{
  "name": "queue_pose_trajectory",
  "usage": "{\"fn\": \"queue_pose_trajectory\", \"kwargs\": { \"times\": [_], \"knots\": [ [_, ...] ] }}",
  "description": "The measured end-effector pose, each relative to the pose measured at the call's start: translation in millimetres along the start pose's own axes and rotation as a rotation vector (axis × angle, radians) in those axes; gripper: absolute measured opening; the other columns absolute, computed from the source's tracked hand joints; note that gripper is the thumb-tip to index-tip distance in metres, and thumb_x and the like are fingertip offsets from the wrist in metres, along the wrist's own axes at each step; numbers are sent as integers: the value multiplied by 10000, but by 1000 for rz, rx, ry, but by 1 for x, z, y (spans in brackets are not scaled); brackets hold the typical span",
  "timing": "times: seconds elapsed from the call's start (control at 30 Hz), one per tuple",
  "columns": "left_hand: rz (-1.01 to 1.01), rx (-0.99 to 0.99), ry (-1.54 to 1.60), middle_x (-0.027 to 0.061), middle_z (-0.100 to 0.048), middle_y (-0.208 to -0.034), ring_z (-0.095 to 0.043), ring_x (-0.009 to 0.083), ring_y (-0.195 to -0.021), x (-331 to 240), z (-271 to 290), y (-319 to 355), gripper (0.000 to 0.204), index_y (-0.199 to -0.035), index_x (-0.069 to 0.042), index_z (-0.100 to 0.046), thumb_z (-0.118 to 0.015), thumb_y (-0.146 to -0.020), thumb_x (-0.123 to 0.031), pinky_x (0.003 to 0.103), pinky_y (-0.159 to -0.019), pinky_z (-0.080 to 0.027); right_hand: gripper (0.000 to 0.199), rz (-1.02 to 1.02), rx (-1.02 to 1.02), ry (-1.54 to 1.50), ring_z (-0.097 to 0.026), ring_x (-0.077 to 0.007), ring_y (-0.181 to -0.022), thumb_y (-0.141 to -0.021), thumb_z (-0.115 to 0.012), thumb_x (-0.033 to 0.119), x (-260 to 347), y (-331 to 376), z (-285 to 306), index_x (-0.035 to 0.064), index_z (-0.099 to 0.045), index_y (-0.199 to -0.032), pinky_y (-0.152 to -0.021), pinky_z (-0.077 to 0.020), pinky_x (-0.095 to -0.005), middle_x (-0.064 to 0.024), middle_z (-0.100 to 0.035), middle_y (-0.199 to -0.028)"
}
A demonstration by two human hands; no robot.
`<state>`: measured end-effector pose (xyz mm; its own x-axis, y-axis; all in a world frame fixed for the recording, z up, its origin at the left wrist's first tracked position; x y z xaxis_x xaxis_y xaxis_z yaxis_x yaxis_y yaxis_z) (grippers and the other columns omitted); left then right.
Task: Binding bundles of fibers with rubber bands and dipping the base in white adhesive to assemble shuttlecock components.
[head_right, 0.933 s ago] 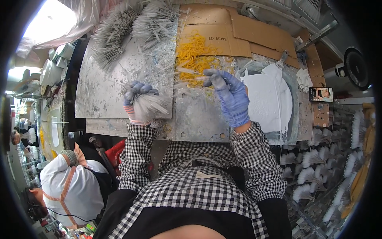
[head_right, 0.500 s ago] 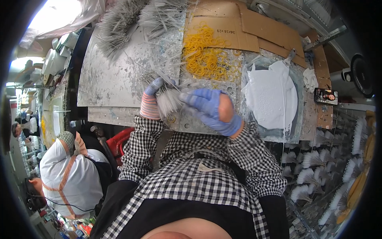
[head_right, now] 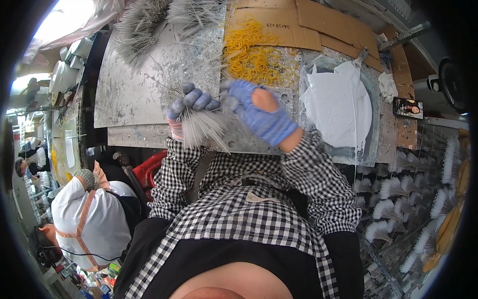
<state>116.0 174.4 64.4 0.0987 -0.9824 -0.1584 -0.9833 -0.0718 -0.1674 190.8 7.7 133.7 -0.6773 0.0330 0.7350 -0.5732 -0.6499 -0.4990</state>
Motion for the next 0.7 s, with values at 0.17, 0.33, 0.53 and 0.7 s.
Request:
{"fn": "queue_pose_trajectory", "kwargs": {
  "times": [0.17,0.33,0.53,0.7],
  "knots": [
    [52,103,-154,-98,-453,-767,-427,99,-743,-10,-14,5,283,-1081,-172,-550,-715,-852,-191,311,-815,-376,349,-353,203,122,-697,-273,-874,-1006,-552,380,-23,25,13,51,-627,-1095,-817,-550,-364,-146,-702,-971],
    [179,85,-168,-79,-436,-732,-413,114,-707,4,-11,17,260,-948,-199,-480,-707,-821,-211,313,-756,-370,431,-412,-31,-127,-467,-56,-693,-978,-623,327,-16,8,35,82,-582,-1331,-630,-425,-239,11,-526,-798],
    [261,150,-106,-39,-478,-716,-417,136,-642,48,-21,31,261,-887,-151,-442,-684,-798,-189,297,-668,-352,499,-1030,249,-1103,-490,-32,-569,-914,-721,465,-25,15,1,86,-655,-1232,-510,-407,-166,0,-642,-789],
    [342,25,-139,-7,-499,-727,-466,157,-689,65,-17,45,402,-1184,-107,-542,-699,-819,-170,306,-694,-387,440,-916,138,-987,-459,2,-551,-939,-707,433,-30,19,-18,43,-688,-1140,-479,-372,-144,15,-652,-796]
  ]
}}
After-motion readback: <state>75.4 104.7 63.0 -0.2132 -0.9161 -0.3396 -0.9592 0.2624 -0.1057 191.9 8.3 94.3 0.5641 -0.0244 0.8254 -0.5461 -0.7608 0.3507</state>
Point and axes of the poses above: each hand's wrist, its own y-axis away from the middle knuckle, its own z-axis out of the back of the hand, x = y × z, the point moved 4 cm from there along -y, towards the middle knuckle
